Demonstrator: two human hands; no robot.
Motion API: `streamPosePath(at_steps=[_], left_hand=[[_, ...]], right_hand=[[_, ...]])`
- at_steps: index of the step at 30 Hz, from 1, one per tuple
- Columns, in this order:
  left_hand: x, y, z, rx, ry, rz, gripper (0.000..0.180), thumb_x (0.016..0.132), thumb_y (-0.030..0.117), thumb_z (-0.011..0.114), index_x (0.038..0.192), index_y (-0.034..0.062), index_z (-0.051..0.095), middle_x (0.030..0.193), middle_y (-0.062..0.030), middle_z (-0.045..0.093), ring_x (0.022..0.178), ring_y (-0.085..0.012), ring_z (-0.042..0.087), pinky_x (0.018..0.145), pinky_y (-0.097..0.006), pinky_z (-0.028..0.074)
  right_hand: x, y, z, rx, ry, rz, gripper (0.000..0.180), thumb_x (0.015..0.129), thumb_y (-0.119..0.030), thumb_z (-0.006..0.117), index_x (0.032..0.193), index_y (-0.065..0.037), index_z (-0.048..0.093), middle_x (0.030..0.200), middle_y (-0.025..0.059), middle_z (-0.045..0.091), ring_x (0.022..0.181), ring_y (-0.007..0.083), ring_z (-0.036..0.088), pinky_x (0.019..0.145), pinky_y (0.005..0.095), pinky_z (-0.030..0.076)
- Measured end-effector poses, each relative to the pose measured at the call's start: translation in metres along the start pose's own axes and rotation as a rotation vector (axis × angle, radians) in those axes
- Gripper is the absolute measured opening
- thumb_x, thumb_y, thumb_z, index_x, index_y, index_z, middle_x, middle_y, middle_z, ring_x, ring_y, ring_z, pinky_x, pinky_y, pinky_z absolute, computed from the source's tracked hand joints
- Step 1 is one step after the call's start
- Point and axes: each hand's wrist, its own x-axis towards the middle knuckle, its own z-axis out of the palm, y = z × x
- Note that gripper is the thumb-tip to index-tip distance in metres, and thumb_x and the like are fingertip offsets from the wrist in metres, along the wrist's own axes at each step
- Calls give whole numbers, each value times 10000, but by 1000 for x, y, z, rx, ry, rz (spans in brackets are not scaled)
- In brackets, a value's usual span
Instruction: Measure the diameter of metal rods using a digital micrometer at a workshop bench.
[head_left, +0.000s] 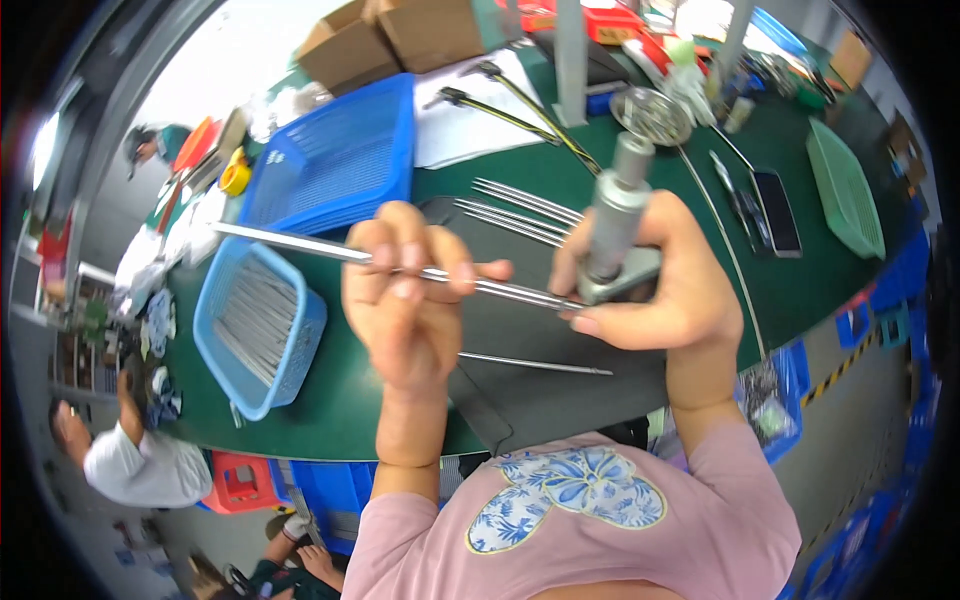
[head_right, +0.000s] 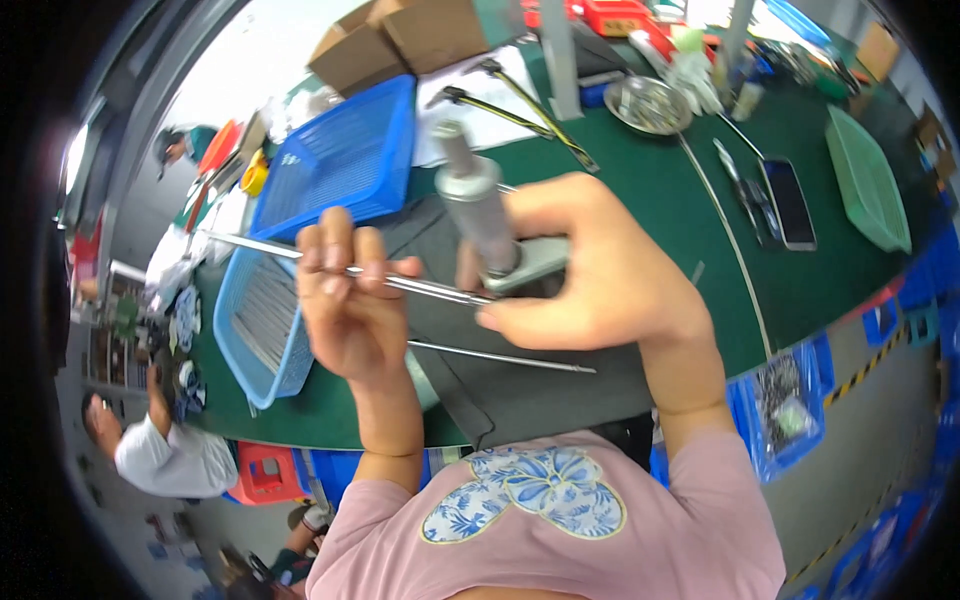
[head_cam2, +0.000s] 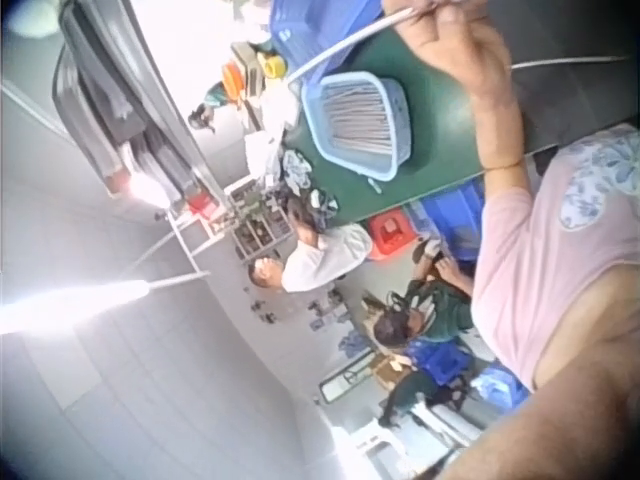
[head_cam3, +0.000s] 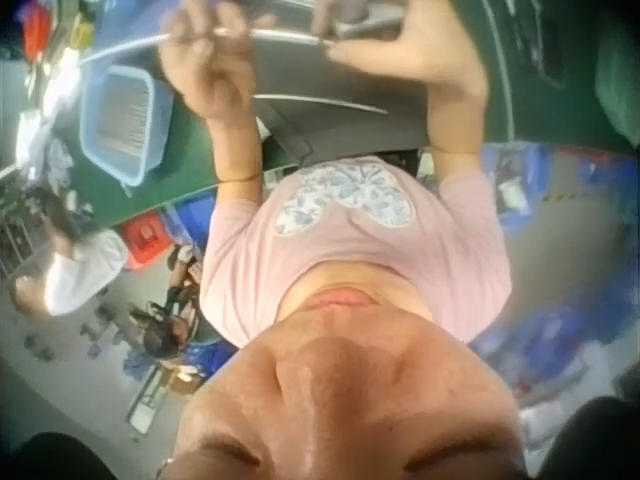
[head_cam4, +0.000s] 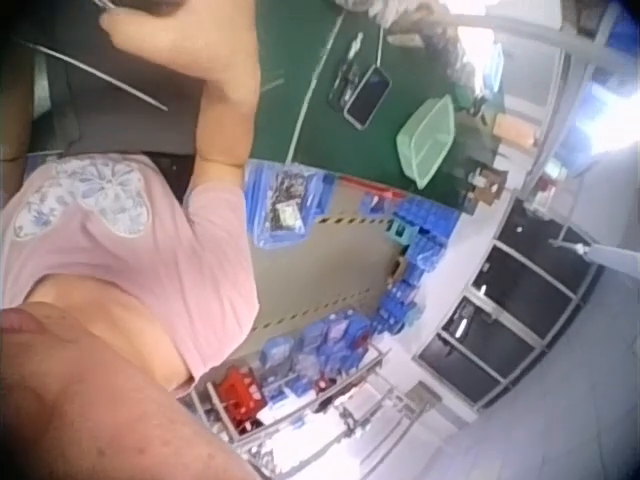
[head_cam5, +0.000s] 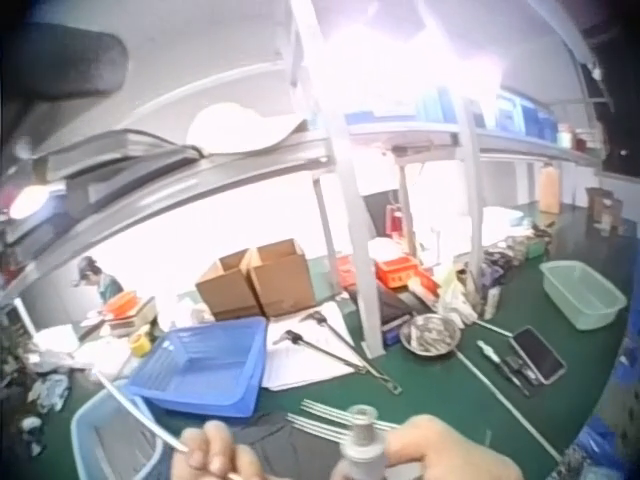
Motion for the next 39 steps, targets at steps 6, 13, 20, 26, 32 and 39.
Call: streamPosePath(at_steps=[6, 13, 20, 26, 32, 39], left_hand=[[-13, 1, -5, 113, 209, -191, 112, 814, 28, 411, 919, 36, 374, 873, -66, 392, 769, -188, 545, 699, -384, 508], [-76, -1, -52, 190, 623, -570, 202, 820, 40, 422, 1006, -13, 367, 914, -86, 422, 864, -238, 546, 706, -367, 502], [-74, -8, -86, 220, 888, -756, 396, 825, 35, 400, 1148, -135, 244, 1017, -184, 397, 991, -314, 480, 792, -400, 465], [-80, 12, -83, 178, 977, -820, 400, 808, 62, 400, 1132, -139, 278, 1121, -235, 348, 1098, -342, 381, 914, -424, 368], [-54, -10, -56, 1036, 369, -662, 230, 752, 39, 462, 975, -16, 457, 993, -140, 460, 963, -233, 479, 782, -351, 421], [-21, -99, -78, 1770, -796, -70, 231, 630, 20, 519, 860, 13, 511, 819, -121, 486, 784, -286, 480, 697, -374, 398]], right_hand=[[-9, -16, -3, 28, 251, 154, 223, 569, -84, 623, 756, 23, 569, 642, 69, 571, 603, 119, 554, 530, 207, 427], [-7, -10, -18, -32, 282, 110, 269, 606, -85, 603, 836, 44, 552, 652, 96, 571, 463, 55, 447, 415, 156, 343], [-8, -17, -10, -87, 296, 116, 303, 595, -168, 613, 814, 37, 572, 631, 84, 566, 483, 59, 453, 426, 156, 337], [-15, -19, -17, -109, 410, 134, 322, 595, -197, 591, 823, 29, 566, 638, 73, 553, 514, 61, 457, 430, 157, 318], [-14, -18, -32, -178, 372, 113, 344, 614, -234, 580, 851, 15, 570, 669, 72, 573, 562, 63, 495, 430, 153, 321], [-3, 0, -32, -148, 306, -31, 310, 631, -226, 603, 827, 13, 581, 640, 56, 581, 503, 40, 472, 415, 154, 336]])
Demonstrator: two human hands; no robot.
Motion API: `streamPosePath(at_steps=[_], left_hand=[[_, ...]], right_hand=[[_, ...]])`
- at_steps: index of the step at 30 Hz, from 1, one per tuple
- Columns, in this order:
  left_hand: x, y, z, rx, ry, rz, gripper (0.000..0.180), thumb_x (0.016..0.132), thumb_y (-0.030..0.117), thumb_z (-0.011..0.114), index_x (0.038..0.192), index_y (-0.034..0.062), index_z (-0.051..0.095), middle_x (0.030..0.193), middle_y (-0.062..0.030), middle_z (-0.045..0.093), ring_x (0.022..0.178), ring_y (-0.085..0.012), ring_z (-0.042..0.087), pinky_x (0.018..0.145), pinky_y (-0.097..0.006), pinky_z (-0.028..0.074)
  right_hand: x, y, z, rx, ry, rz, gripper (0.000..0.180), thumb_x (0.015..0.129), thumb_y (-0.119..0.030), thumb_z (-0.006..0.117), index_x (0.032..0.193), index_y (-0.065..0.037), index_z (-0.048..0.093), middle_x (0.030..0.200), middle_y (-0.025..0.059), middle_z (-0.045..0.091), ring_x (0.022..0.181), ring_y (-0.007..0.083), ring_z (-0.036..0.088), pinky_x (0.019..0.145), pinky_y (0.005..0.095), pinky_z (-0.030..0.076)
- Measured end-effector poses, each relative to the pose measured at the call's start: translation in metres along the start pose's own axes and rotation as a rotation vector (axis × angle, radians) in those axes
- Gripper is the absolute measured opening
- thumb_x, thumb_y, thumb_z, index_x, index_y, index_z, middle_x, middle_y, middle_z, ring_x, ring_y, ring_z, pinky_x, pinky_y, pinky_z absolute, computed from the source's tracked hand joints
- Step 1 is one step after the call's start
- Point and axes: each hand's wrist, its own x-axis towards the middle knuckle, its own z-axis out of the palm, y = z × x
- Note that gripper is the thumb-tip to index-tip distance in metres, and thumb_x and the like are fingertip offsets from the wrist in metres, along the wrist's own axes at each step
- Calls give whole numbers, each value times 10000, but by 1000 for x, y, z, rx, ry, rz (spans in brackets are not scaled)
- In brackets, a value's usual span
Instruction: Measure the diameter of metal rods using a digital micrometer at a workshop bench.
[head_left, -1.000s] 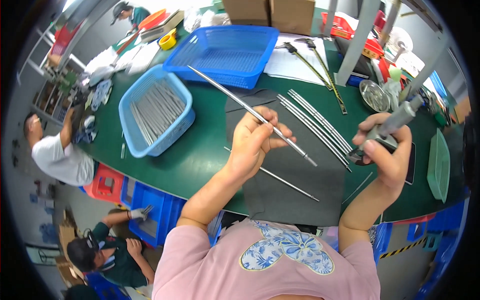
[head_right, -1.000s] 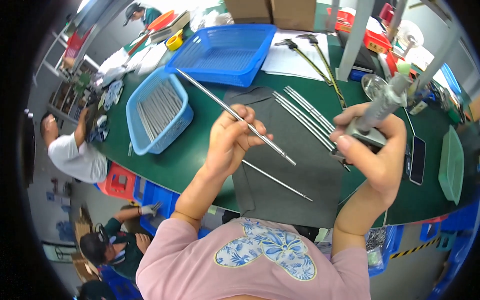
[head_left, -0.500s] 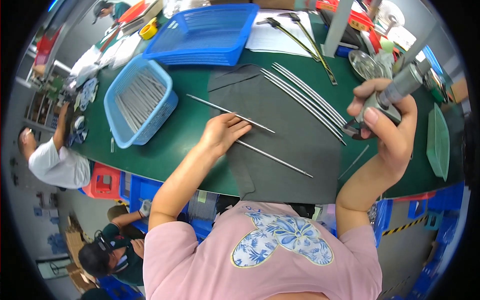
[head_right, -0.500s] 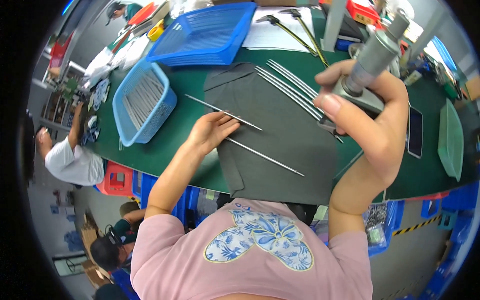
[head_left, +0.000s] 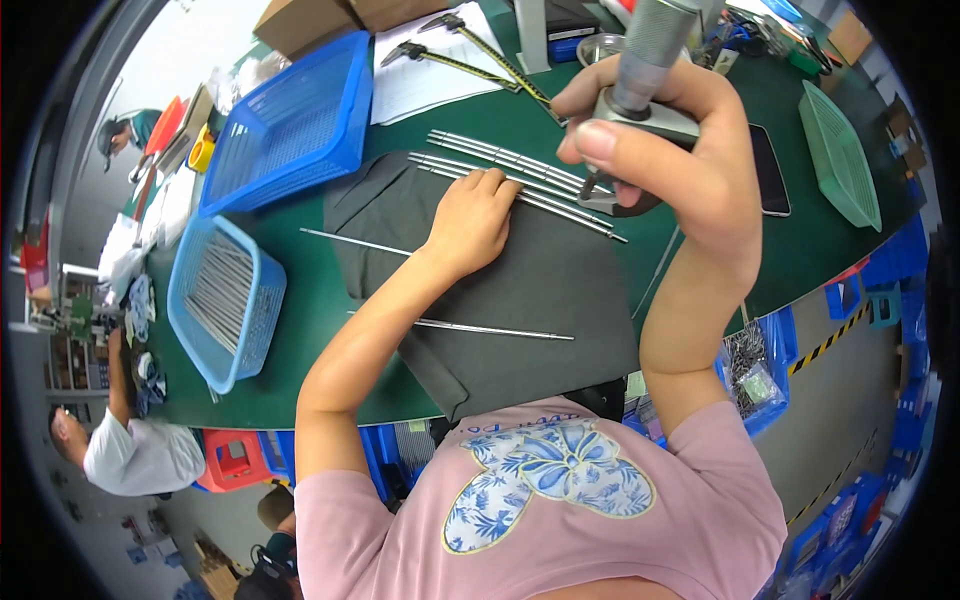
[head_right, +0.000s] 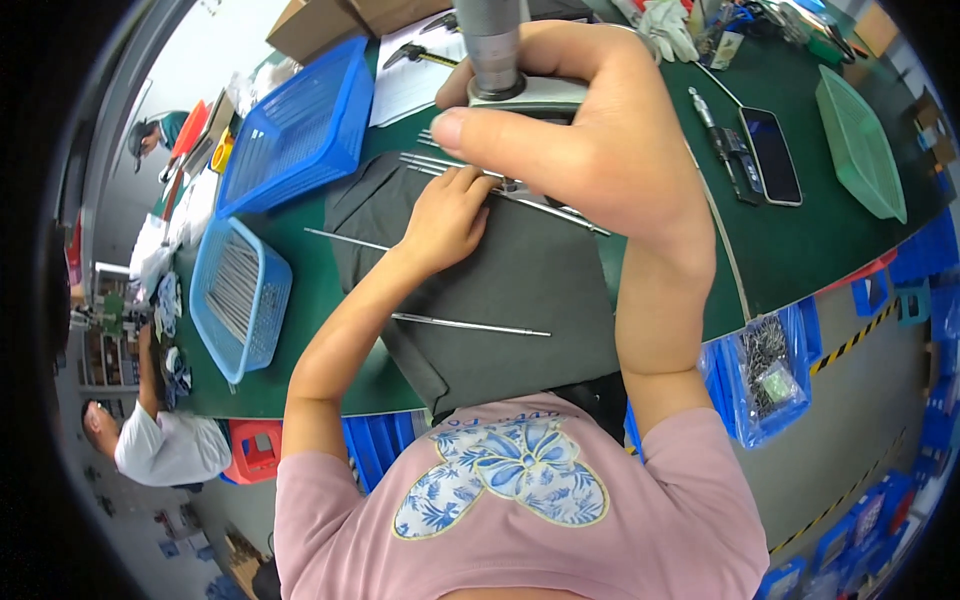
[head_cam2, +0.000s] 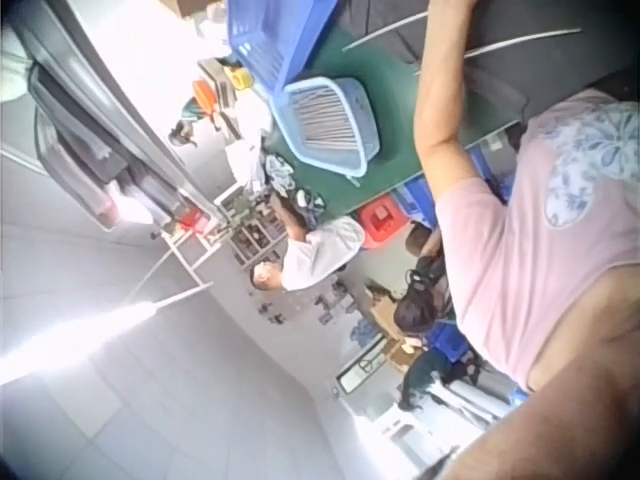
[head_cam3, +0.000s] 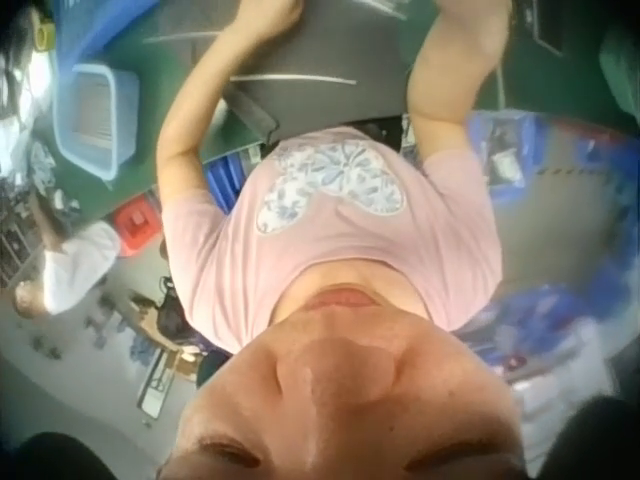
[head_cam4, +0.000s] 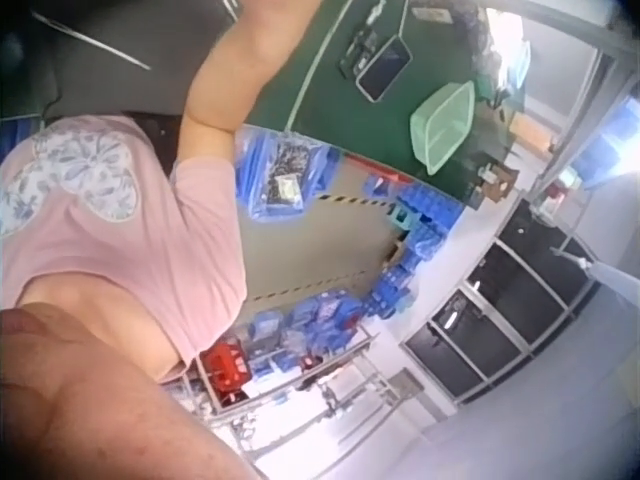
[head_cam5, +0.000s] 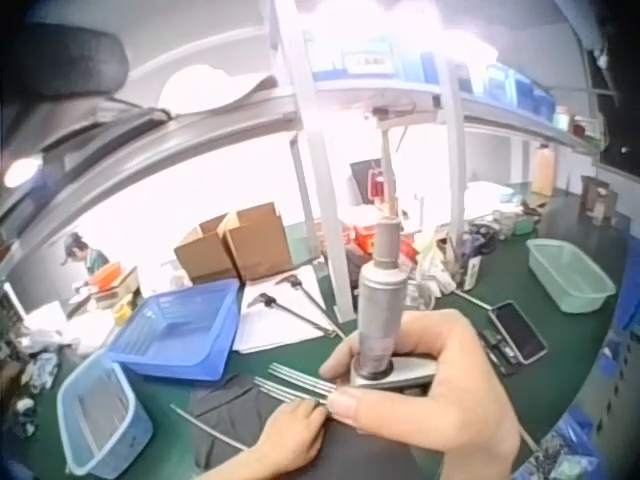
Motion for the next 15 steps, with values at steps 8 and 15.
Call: streamPosePath(at_steps=[8, 15], left_hand=[[6, -1, -1, 29, -107, 80, 167, 620, 34, 519, 785, 17, 495, 778, -117, 472, 752, -275, 482, 663, -358, 408], [13, -9, -5, 328, -332, 240, 115, 656, 78, 519, 762, 43, 493, 767, -68, 502, 749, -204, 535, 602, -320, 464]], right_hand=[[-3, -2, -6, -39, 44, 11, 297, 633, -225, 607, 816, 7, 589, 628, 50, 572, 475, 32, 446, 408, 154, 327], [-2, -7, 2, -67, 66, 95, 305, 644, -253, 611, 822, -6, 594, 624, 41, 573, 476, 34, 458, 401, 150, 328]])
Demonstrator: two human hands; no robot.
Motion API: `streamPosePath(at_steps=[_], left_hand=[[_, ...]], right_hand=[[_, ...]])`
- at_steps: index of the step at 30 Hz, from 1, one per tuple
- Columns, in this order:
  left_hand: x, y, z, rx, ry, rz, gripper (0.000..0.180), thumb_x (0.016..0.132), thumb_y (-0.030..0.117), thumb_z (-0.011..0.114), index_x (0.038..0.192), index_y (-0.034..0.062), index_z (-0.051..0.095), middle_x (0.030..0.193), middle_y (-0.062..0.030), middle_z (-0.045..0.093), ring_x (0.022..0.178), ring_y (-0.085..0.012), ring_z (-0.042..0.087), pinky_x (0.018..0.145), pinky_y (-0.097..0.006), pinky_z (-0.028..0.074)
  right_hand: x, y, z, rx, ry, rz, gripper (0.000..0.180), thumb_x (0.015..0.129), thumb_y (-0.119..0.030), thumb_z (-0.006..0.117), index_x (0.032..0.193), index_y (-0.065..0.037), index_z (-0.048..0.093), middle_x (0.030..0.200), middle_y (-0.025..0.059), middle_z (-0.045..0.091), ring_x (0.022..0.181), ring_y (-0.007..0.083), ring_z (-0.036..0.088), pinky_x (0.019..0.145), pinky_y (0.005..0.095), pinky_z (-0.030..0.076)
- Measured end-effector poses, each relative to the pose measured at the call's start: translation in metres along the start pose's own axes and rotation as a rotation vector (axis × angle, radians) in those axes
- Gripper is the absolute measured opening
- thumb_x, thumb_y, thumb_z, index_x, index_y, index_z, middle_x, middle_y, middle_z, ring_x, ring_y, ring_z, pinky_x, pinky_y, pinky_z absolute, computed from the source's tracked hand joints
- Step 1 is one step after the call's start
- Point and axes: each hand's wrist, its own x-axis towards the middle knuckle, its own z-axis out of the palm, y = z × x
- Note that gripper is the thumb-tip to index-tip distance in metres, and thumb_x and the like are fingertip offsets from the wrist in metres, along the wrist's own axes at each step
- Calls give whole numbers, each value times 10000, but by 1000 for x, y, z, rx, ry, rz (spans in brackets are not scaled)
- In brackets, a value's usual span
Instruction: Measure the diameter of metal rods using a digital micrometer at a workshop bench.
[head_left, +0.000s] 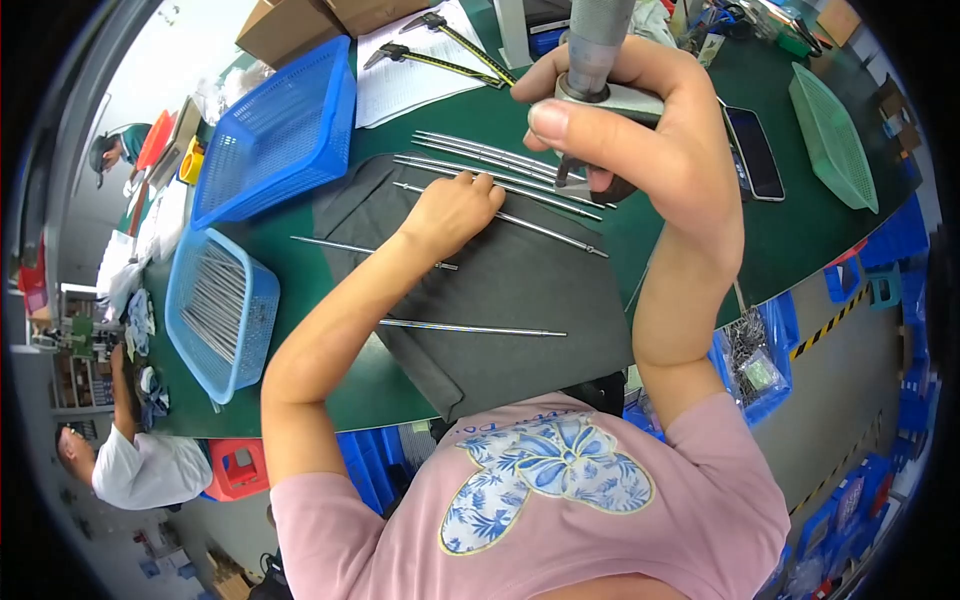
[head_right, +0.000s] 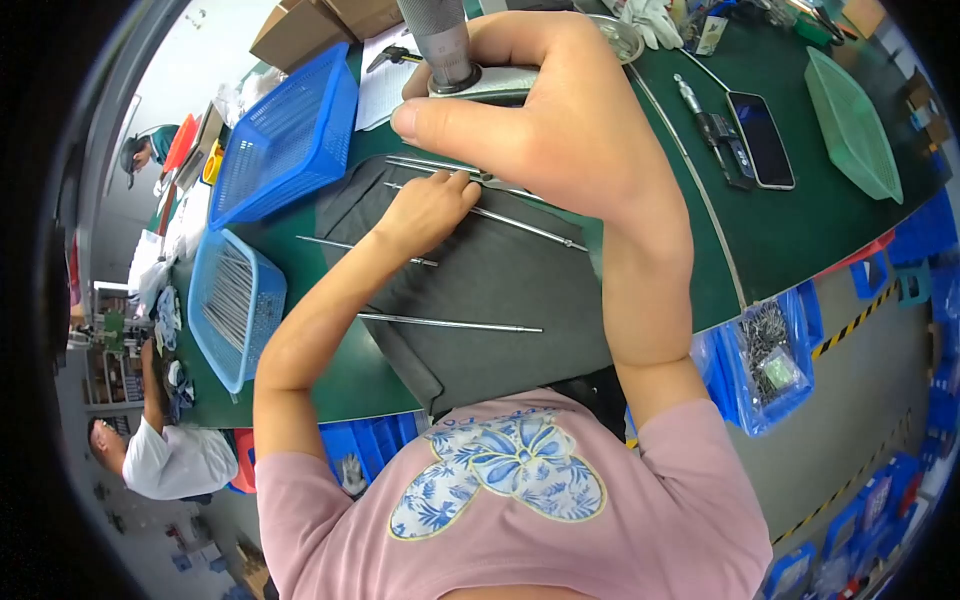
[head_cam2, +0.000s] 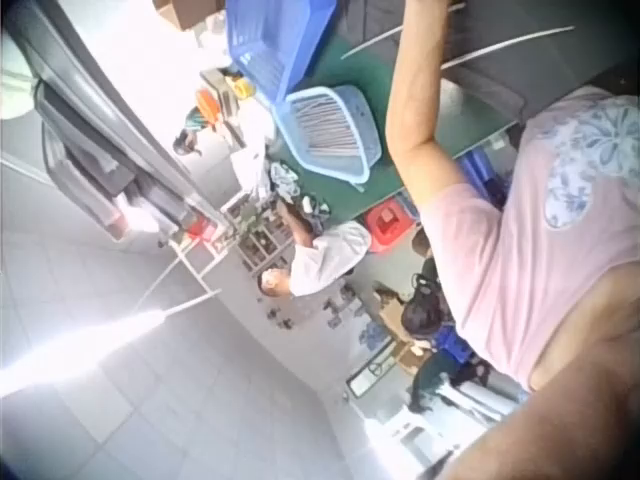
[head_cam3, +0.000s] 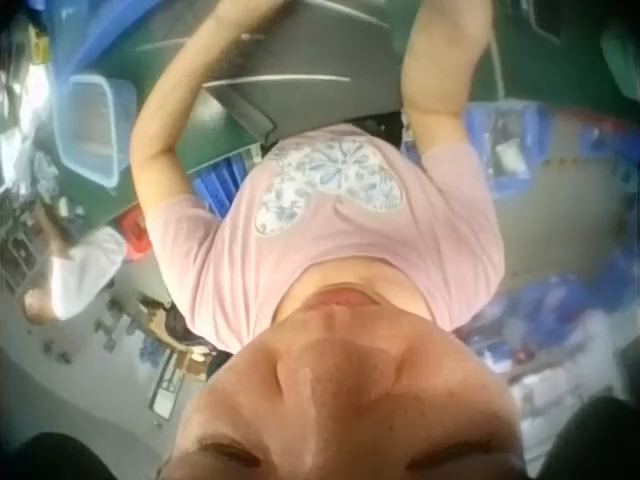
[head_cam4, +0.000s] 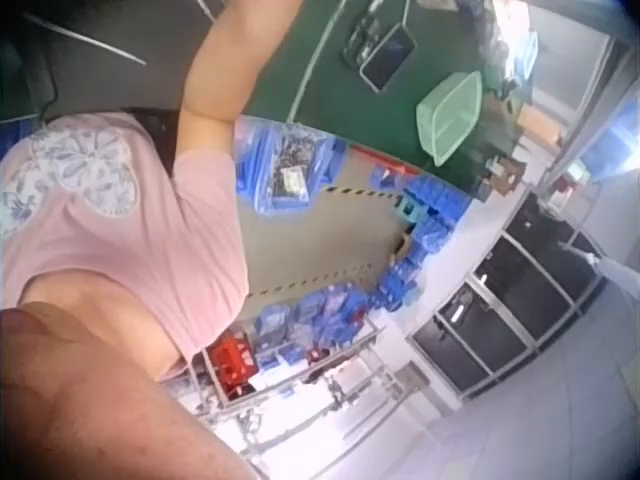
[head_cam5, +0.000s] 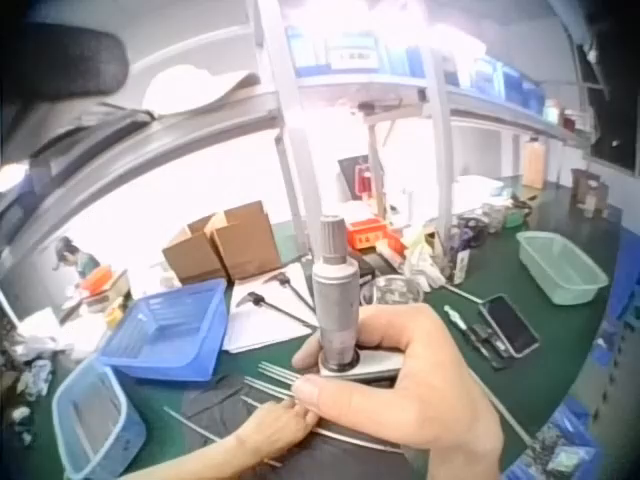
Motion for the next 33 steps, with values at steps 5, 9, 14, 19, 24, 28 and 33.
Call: streamPosePath(at_steps=[5, 9, 14, 19, 24, 28, 33], left_hand=[[-8, -1, -14, -48, -163, 23, 162, 646, 35, 502, 800, 16, 456, 815, -99, 479, 780, -237, 526, 611, -323, 473], [-26, -6, -45, -58, -101, -43, 213, 604, -15, 541, 805, 17, 478, 843, -97, 465, 763, -255, 530, 579, -327, 478], [-37, -21, -81, -689, 635, -376, 137, 735, -70, 467, 841, 10, 429, 803, -99, 472, 721, -229, 511, 624, -273, 440], [-56, -8, -100, -1742, 1255, -280, 126, 839, 24, 411, 963, 16, 394, 932, -89, 423, 875, -190, 515, 705, -370, 532], [-55, 1, -99, -2097, 1377, -138, 140, 839, 27, 411, 978, 19, 394, 934, -90, 421, 913, -206, 497, 698, -378, 531], [-53, 3, -103, -1988, 1376, -161, 136, 842, 21, 395, 977, 23, 382, 932, -88, 410, 896, -205, 502, 703, -385, 528], [-56, 4, -105, -2000, 1383, -104, 134, 845, 16, 371, 978, 19, 357, 919, -91, 390, 880, -193, 493, 718, -407, 522]], right_hand=[[0, -5, -8, -54, 2, -5, 404, 727, -355, 530, 840, 31, 574, 637, 95, 576, 493, 73, 498, 370, 165, 343], [-1, -20, -13, 287, 64, 241, 425, 702, -330, 586, 863, 62, 565, 658, 128, 592, 449, 92, 506, 380, 161, 384], [2, -8, -10, 581, 37, 77, 571, 784, -456, 404, 861, 92, 543, 647, 163, 581, 441, 127, 520, 342, 171, 386], [5, 2, 18, 730, 89, 92, 645, 842, -475, 229, 828, 102, 518, 607, 207, 532, 410, 175, 486, 283, 211, 359], [6, 9, 26, 846, -16, 107, 666, 844, -479, 210, 836, 105, 530, 641, 195, 577, 384, 146, 512, 319, 186, 394], [7, 12, 25, 889, 9, 143, 656, 843, -478, 227, 838, 105, 528, 636, 201, 572, 386, 153, 512, 325, 194, 400], [8, 10, 25, 902, 20, 163, 647, 843, -473, 224, 850, 100, 526, 645, 200, 572, 407, 164, 524, 326, 195, 401]])
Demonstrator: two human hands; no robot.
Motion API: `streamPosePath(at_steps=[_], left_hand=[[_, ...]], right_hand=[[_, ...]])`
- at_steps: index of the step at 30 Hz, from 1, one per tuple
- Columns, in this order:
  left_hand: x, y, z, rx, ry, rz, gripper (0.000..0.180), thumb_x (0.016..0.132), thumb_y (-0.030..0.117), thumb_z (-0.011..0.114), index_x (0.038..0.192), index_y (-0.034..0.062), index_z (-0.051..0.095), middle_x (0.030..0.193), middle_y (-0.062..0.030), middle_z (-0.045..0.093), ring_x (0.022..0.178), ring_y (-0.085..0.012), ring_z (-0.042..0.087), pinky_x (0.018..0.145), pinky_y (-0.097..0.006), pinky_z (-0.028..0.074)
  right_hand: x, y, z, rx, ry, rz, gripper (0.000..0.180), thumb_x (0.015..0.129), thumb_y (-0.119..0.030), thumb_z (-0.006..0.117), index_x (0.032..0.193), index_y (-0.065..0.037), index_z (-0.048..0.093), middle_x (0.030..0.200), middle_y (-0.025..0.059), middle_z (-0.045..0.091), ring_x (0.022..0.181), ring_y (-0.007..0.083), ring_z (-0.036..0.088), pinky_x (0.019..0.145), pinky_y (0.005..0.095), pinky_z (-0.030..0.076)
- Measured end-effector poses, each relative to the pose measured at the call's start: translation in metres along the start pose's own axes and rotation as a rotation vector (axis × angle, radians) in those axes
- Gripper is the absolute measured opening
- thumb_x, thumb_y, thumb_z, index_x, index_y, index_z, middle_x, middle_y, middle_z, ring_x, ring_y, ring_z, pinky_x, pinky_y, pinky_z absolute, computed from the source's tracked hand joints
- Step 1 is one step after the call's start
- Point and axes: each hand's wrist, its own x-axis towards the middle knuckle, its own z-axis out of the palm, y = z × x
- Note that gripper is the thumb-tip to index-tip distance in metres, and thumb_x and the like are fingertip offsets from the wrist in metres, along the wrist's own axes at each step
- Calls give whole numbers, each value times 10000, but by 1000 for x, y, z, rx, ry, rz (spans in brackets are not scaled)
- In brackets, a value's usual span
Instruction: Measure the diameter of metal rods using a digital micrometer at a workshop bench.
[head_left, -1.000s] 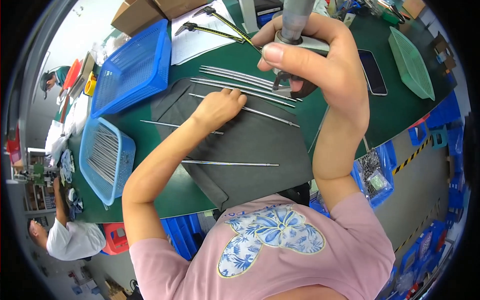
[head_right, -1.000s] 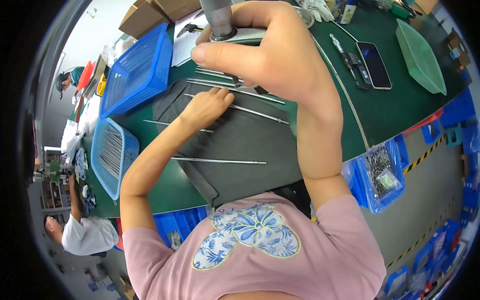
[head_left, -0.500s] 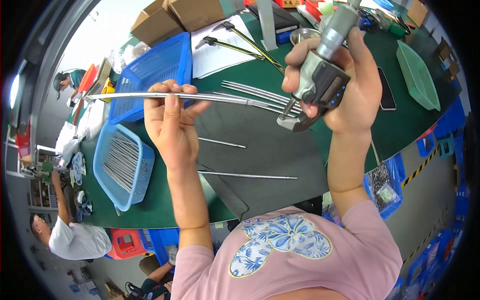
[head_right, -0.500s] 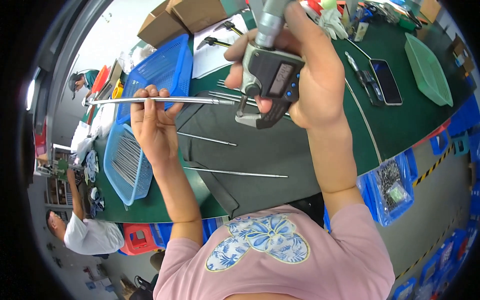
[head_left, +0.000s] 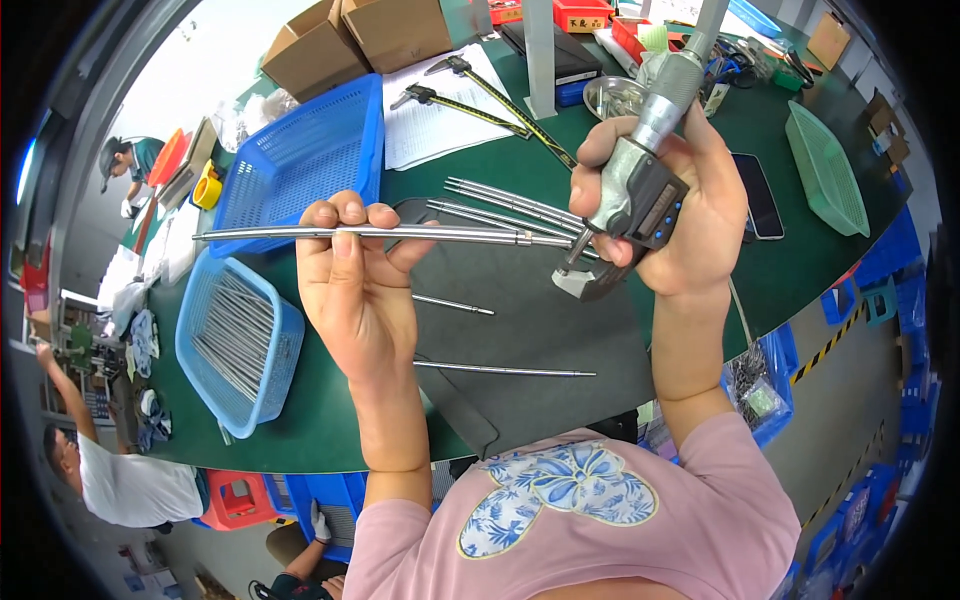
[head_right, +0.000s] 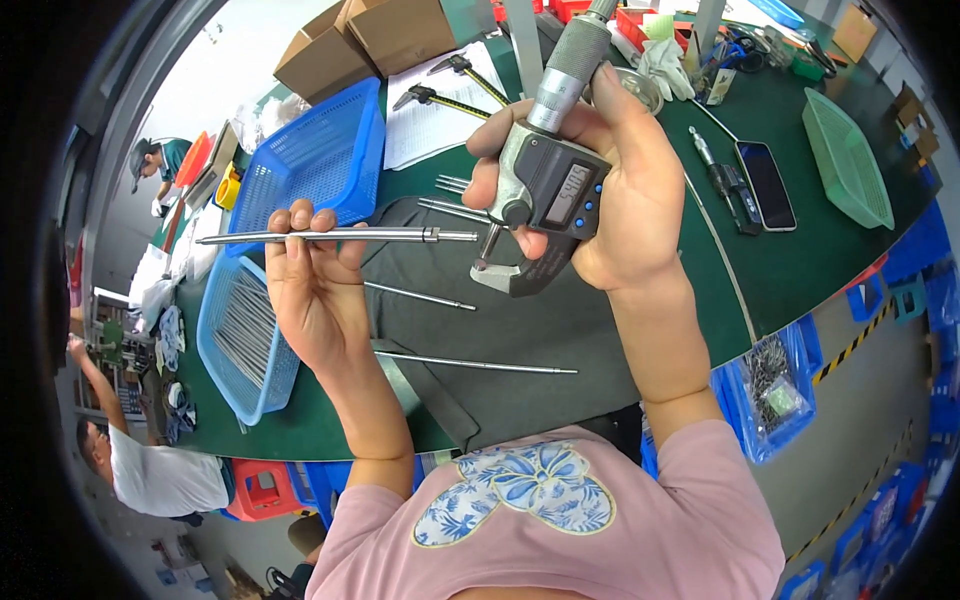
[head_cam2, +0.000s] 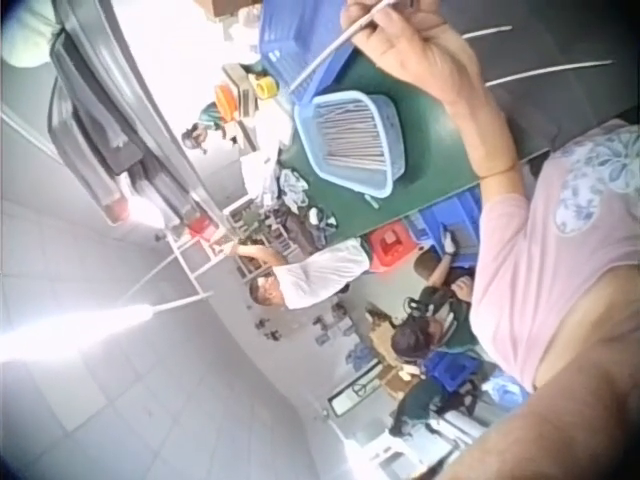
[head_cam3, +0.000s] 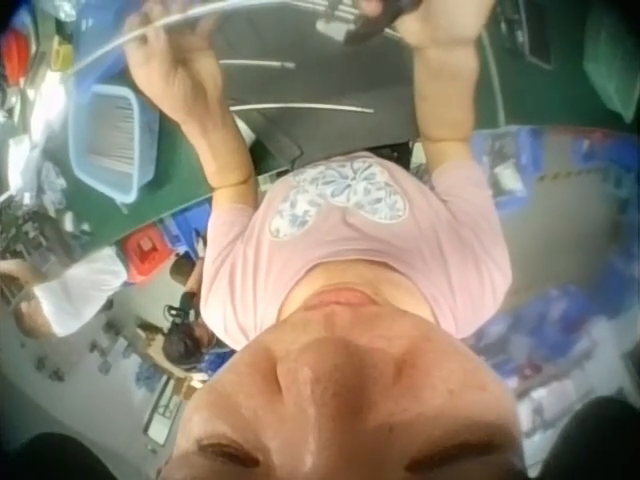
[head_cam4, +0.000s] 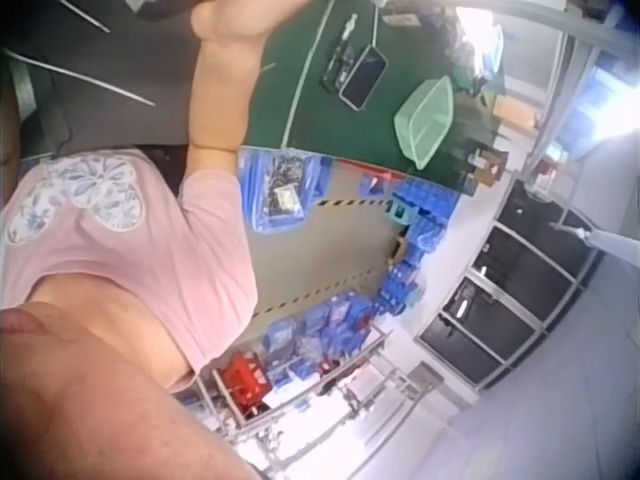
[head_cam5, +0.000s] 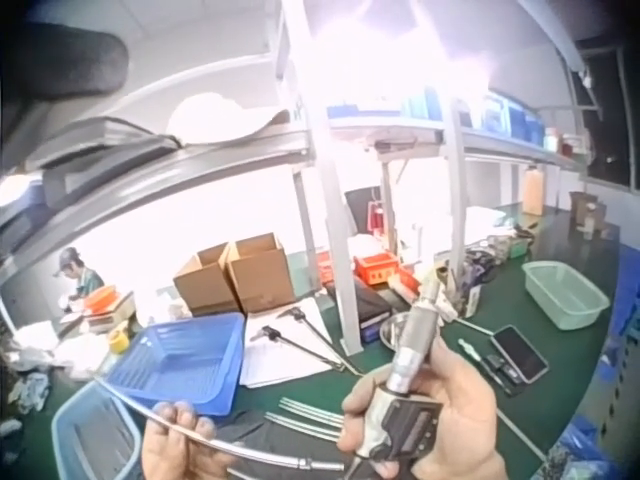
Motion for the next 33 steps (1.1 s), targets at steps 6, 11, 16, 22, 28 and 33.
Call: streamPosePath(at_steps=[6, 11, 16, 22, 28, 33], left_hand=[[-2, -1, 3, -7, -1, -53, 141, 838, 18, 386, 975, 13, 356, 905, -89, 380, 855, -192, 490, 706, -402, 530], [-3, -6, 6, -9, -28, -106, 146, 831, 11, 394, 971, 9, 352, 900, -91, 375, 844, -196, 491, 695, -400, 534], [-4, -9, 7, 8, -21, -136, 145, 828, 5, 394, 967, 5, 354, 895, -96, 371, 832, -192, 490, 691, -399, 537], [-5, -8, 6, 26, -34, -138, 142, 827, 2, 388, 964, 2, 350, 896, -97, 369, 835, -191, 490, 689, -401, 538], [-5, -9, 7, 42, -42, -148, 143, 824, 0, 388, 961, 1, 348, 896, -100, 369, 841, -192, 490, 691, -390, 538], [-5, -8, 6, 50, -55, -148, 150, 819, -5, 386, 963, -1, 344, 897, -102, 368, 847, -191, 489, 686, -383, 540]], right_hand=[[-2, 0, 6, 11, 47, -23, 629, 847, -457, 204, 835, 89, 515, 633, 209, 550, 397, 174, 492, 305, 209, 386], [-6, -4, 8, -54, 42, -17, 628, 849, -445, 190, 805, 100, 499, 606, 228, 532, 345, 183, 455, 284, 217, 366], [-6, -2, 10, 0, 71, 3, 640, 853, -439, 182, 802, 114, 500, 605, 243, 539, 348, 182, 464, 292, 216, 375], [-5, 0, 9, 17, 19, 22, 644, 853, -442, 185, 814, 117, 504, 613, 249, 541, 351, 185, 470, 291, 217, 376], [-5, -1, 10, -32, 39, 32, 650, 849, -453, 191, 816, 114, 507, 614, 247, 544, 363, 189, 485, 285, 213, 374], [-6, -1, 11, -6, 0, 36, 653, 848, -452, 192, 807, 119, 507, 614, 250, 542, 374, 195, 495, 287, 213, 382]])
